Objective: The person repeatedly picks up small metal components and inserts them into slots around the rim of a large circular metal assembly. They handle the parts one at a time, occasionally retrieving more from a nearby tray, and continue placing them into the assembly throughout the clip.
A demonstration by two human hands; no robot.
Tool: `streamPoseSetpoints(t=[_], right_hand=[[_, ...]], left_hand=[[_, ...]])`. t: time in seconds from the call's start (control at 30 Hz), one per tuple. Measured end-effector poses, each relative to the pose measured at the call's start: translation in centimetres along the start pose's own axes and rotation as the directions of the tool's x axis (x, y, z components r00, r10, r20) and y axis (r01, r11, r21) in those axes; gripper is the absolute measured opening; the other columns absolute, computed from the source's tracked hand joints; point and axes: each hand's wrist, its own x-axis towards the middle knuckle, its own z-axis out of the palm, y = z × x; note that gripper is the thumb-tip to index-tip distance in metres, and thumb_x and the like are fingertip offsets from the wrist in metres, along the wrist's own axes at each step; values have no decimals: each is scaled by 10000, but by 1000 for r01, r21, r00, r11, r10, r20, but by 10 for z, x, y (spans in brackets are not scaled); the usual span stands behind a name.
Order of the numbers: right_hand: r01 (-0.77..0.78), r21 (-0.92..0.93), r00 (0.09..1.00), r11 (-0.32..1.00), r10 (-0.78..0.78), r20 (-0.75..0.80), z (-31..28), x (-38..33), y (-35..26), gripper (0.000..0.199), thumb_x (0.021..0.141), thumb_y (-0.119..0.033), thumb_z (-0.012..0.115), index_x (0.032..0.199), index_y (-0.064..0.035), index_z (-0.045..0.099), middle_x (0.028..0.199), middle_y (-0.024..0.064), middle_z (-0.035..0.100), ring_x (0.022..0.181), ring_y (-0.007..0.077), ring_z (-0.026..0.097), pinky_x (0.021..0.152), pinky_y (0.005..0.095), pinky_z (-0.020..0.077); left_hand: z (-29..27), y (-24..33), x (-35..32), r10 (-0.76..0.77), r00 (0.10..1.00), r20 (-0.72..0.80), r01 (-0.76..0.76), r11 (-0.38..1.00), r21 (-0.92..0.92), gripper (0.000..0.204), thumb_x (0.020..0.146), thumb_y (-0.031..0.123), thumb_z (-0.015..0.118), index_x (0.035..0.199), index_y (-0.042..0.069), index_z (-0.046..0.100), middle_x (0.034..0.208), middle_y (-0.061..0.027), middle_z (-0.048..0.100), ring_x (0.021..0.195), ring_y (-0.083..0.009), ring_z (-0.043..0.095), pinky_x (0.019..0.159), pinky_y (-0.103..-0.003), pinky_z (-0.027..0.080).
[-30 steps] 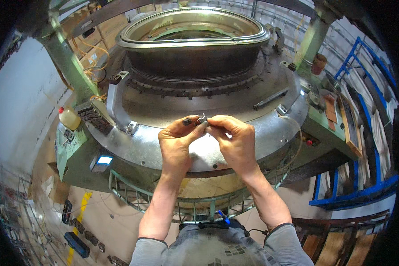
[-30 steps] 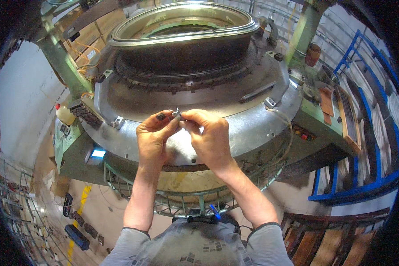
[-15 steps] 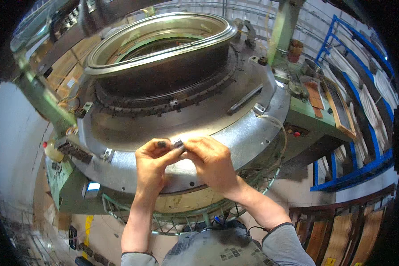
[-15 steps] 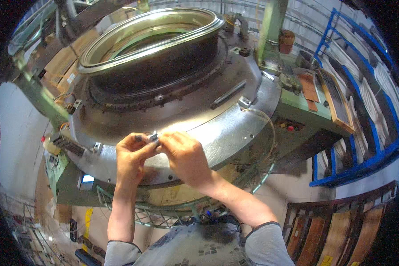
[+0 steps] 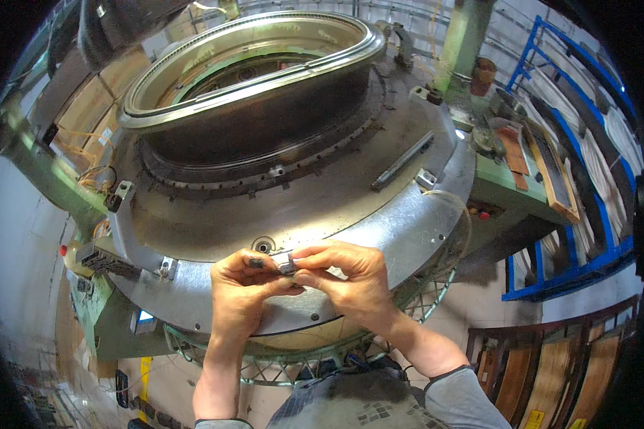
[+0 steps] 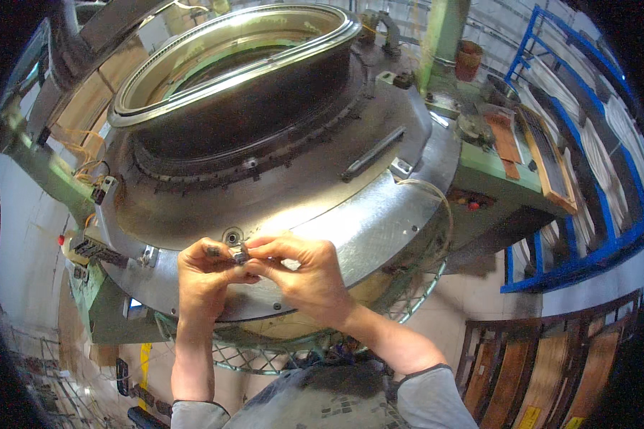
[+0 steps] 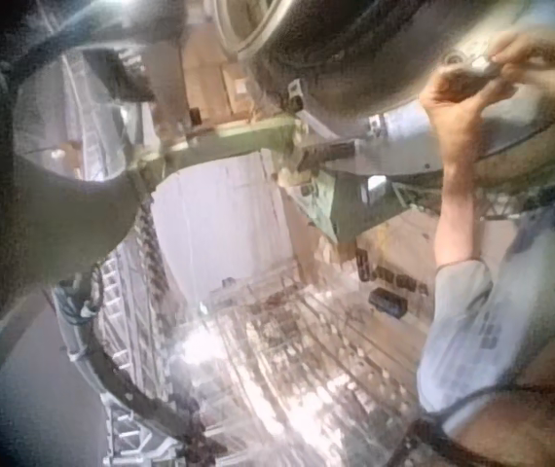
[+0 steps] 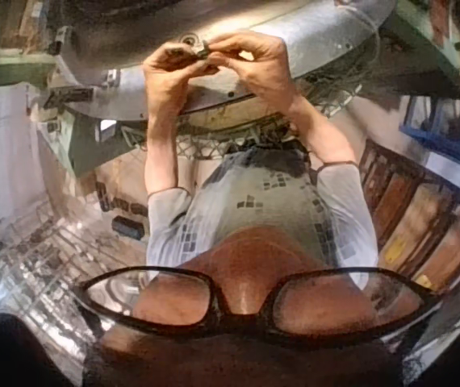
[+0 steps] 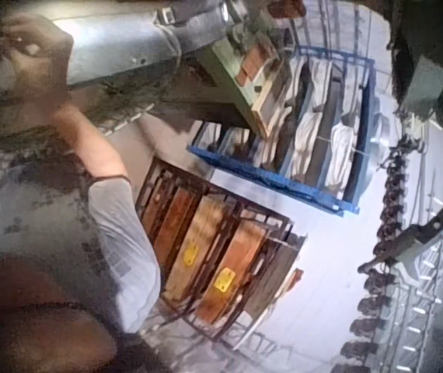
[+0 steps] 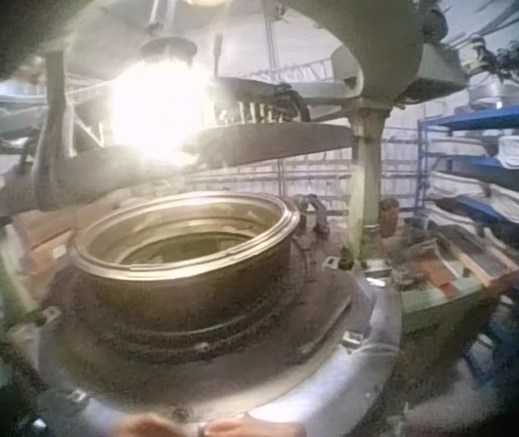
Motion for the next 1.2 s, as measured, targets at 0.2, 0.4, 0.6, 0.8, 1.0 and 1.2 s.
streamPoseSetpoints(t=[0.2,0.4,0.6,0.8,1.0,1.2], right_hand=[[-303,353,948,885,243,205,-11,6,-1,85,875,21,818,946,31,771,1084,145,765,953,148,721,845,279,607],[-294,229,944,928,245,219,-14,6,-1,154,868,62,805,1006,43,741,1089,163,762,974,177,736,885,295,618],[-258,161,956,953,227,186,-13,1,-1,316,891,95,761,1199,38,723,1113,153,765,1021,183,738,924,308,622],[-108,-56,977,993,116,177,-12,2,5,281,872,58,772,1147,5,768,1030,93,781,914,123,722,800,265,600],[-103,-36,975,994,108,193,-11,0,7,225,858,43,777,1077,-7,784,931,79,784,846,126,735,749,279,608],[-38,-80,983,996,51,178,-10,2,7,199,843,36,783,1039,2,782,926,96,786,853,150,754,730,288,612]], left_hand=[[-2,8,-4,-63,997,52,61,997,42,208,811,-168,791,944,-54,677,953,-143,733,917,-286,770,809,-444,705],[0,13,-3,-88,994,59,77,984,163,227,831,-135,799,981,-35,661,966,-121,736,929,-234,764,844,-401,683],[1,16,-5,-77,995,57,56,951,305,252,823,-150,791,991,-17,659,957,-90,745,951,-178,751,876,-326,652],[7,15,-8,-36,999,-22,41,932,361,255,782,-155,811,978,-34,701,948,-98,755,912,-177,756,841,-321,647],[4,21,-10,-115,992,43,84,890,448,231,805,-122,818,981,-23,705,932,-87,760,887,-153,747,812,-301,627],[9,20,-11,-17,997,80,-34,802,596,231,798,-135,799,978,-17,715,907,-64,766,858,-129,739,766,-282,609]])
